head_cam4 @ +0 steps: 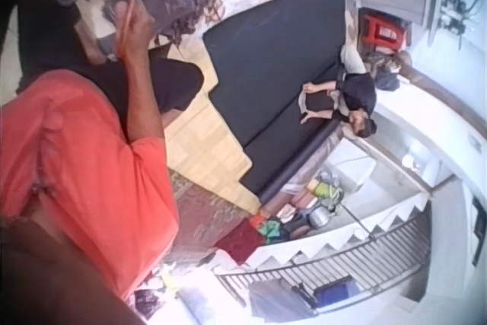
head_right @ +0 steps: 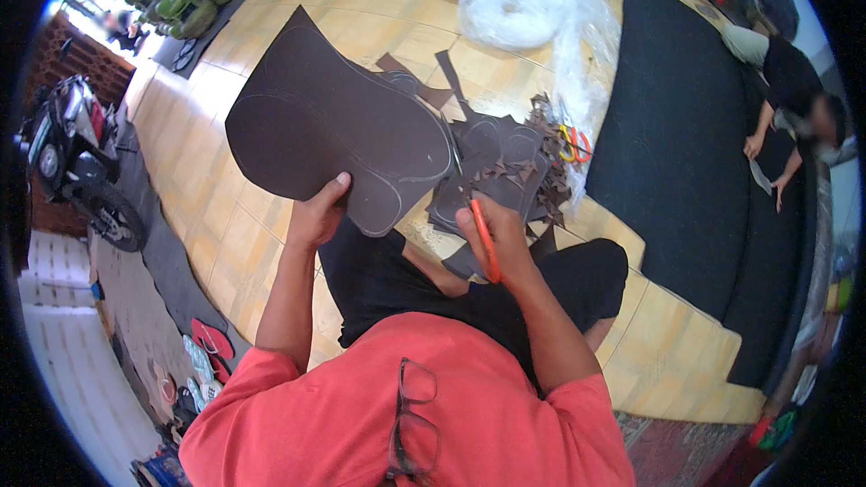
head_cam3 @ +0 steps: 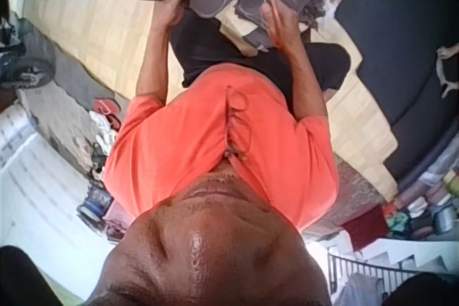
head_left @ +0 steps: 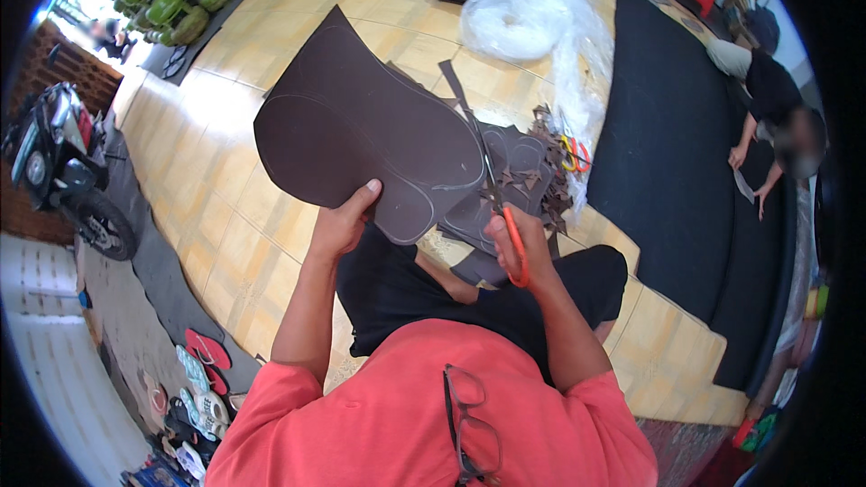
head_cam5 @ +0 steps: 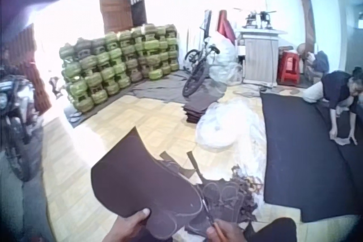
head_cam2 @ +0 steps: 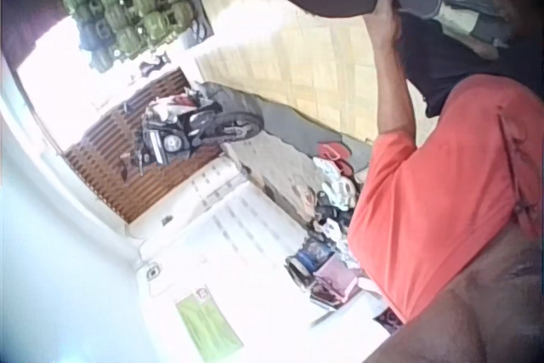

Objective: The person sits on the floor and uses red-handled scissors to cut dark brown material into shoe insole shapes. They repeatedly pick up a stack of material, cut along a pre-drawn outline, and place the finished pieces into a pile.

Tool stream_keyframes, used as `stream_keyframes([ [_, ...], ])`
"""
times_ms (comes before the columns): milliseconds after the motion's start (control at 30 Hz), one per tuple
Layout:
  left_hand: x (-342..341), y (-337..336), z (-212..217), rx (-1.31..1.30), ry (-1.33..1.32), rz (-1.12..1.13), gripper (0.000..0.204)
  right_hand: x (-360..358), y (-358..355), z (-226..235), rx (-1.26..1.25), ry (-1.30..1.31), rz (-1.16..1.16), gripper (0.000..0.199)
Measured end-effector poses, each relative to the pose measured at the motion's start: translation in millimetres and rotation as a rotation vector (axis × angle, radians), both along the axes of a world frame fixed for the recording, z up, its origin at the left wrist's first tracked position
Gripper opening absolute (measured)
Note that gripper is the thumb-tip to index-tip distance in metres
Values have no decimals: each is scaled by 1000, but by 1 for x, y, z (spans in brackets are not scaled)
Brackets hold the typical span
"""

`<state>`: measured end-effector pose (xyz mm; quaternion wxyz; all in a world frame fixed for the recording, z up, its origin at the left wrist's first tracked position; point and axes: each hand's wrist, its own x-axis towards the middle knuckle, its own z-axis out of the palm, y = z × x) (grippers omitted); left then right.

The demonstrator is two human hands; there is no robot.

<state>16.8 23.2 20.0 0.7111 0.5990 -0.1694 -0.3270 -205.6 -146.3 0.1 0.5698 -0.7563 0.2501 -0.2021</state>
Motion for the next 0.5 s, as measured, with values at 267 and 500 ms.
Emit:
stream_keyframes([
  [267,0,-3,-12,-54,63,-32,52,-12,-4,-22,-64,3,58,38],
  [500,-3,7,4,109,283,-225,57,-9,0,-15,101,-22,-71,33],
])
